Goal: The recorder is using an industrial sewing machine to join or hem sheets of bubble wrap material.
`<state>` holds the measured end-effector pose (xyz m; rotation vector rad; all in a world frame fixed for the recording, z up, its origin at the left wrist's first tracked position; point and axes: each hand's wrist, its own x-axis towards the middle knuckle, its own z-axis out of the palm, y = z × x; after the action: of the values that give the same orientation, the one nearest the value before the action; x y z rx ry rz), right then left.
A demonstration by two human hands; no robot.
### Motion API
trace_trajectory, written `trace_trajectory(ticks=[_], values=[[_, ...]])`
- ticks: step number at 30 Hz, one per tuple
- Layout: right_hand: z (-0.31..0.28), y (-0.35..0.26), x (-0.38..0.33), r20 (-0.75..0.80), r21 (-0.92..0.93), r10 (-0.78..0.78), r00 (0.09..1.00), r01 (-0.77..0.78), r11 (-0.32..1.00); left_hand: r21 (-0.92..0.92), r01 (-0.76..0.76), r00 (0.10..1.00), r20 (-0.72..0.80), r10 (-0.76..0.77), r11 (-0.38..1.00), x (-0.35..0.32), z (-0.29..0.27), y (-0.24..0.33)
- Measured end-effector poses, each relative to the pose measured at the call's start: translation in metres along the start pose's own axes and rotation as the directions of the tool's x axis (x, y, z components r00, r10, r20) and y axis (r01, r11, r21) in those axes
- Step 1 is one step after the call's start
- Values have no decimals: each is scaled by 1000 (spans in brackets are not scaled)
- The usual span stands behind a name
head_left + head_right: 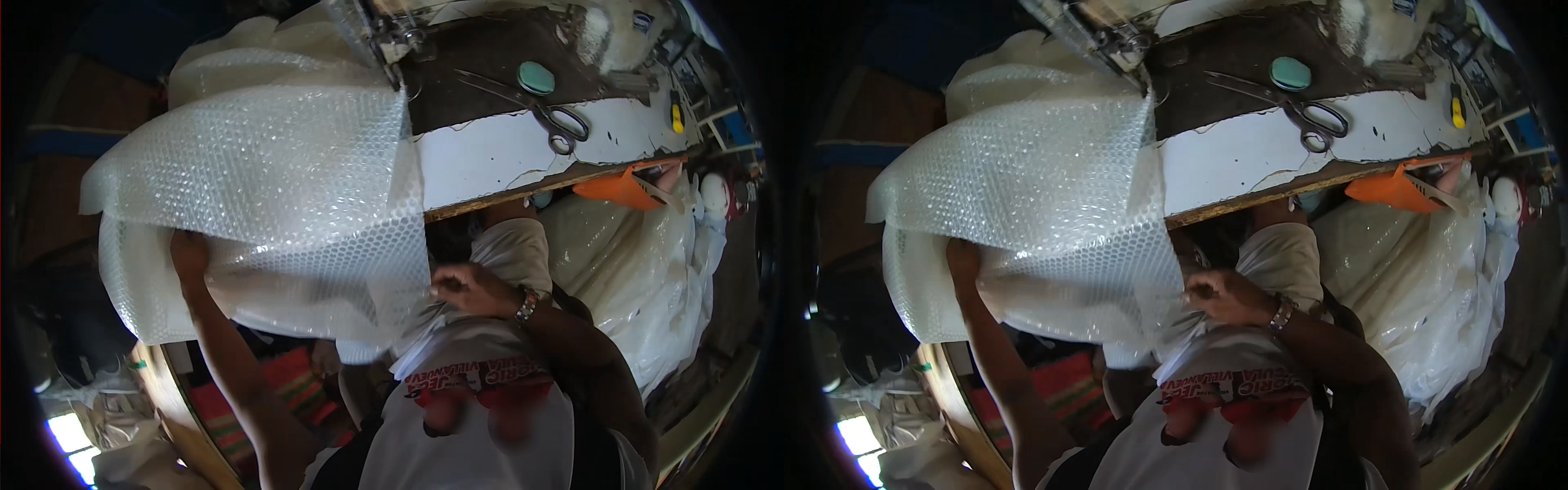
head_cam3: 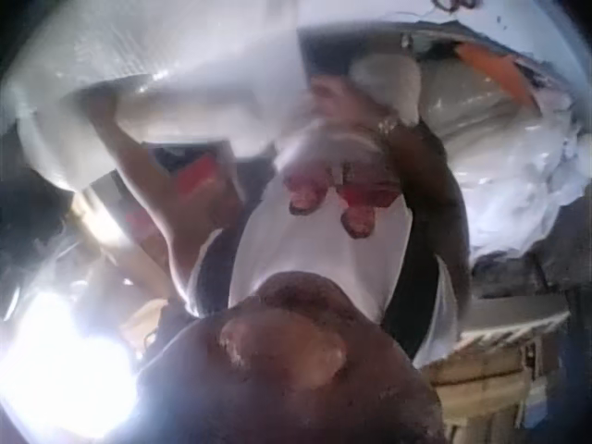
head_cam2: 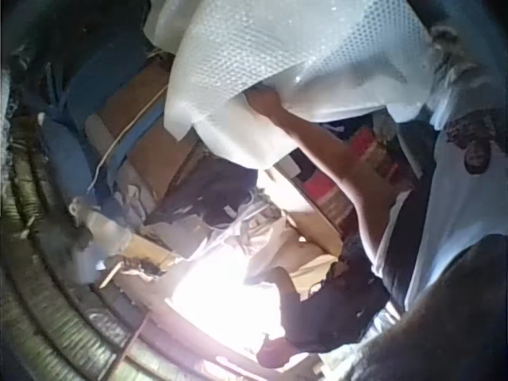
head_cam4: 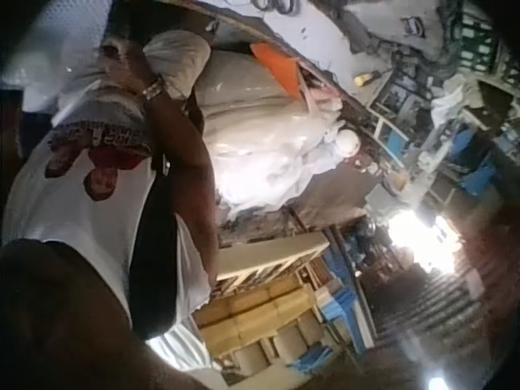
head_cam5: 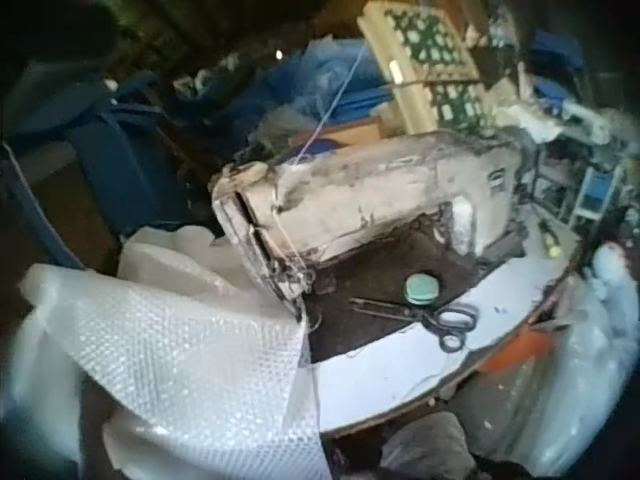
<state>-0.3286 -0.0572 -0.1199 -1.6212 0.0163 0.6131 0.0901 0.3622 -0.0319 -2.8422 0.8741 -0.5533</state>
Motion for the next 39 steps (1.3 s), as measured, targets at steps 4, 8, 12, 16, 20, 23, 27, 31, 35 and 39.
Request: trace_trajectory(ticks=[4, 8, 12, 16, 20, 23, 27, 31, 35, 39], values=[[-13, 12, 14, -378, 155, -273, 885, 351, 923, 292, -9, 975, 216, -56, 957, -38, -65, 79], [-22, -3, 41, -443, 24, -383, 811, 437, 899, -507, -190, 963, 72, 260, 841, -71, -160, 221], [8, -15, 38, -292, 163, -383, 876, 440, 883, -275, -597, 786, -11, 618, 754, -43, -172, 277], [24, -15, 1, -429, -43, -448, 785, 478, 878, -94, -660, 751, -78, 656, 745, 3, -136, 271], [22, -11, -11, -480, 18, -409, 776, 475, 880, -349, -661, 731, -97, 676, 664, 10, -118, 270], [21, -7, -11, -475, 105, -358, 804, 456, 884, -550, -558, 774, -74, 629, 621, 1, -119, 269], [18, -4, -10, -428, 174, -331, 841, 436, 883, -456, -637, 752, -192, 630, 622, -5, -113, 265], [15, -2, -9, -351, 98, -233, 907, 283, 954, -408, -604, 795, -244, 556, 684, -2, -98, 275], [17, -3, -8, -392, 164, -239, 888, 323, 932, -477, -639, 765, -319, 559, 603, 11, -109, 298], [20, -2, -9, -446, 117, -277, 851, 362, 925, -348, -696, 693, -100, 714, 628, 13, -141, 318]])
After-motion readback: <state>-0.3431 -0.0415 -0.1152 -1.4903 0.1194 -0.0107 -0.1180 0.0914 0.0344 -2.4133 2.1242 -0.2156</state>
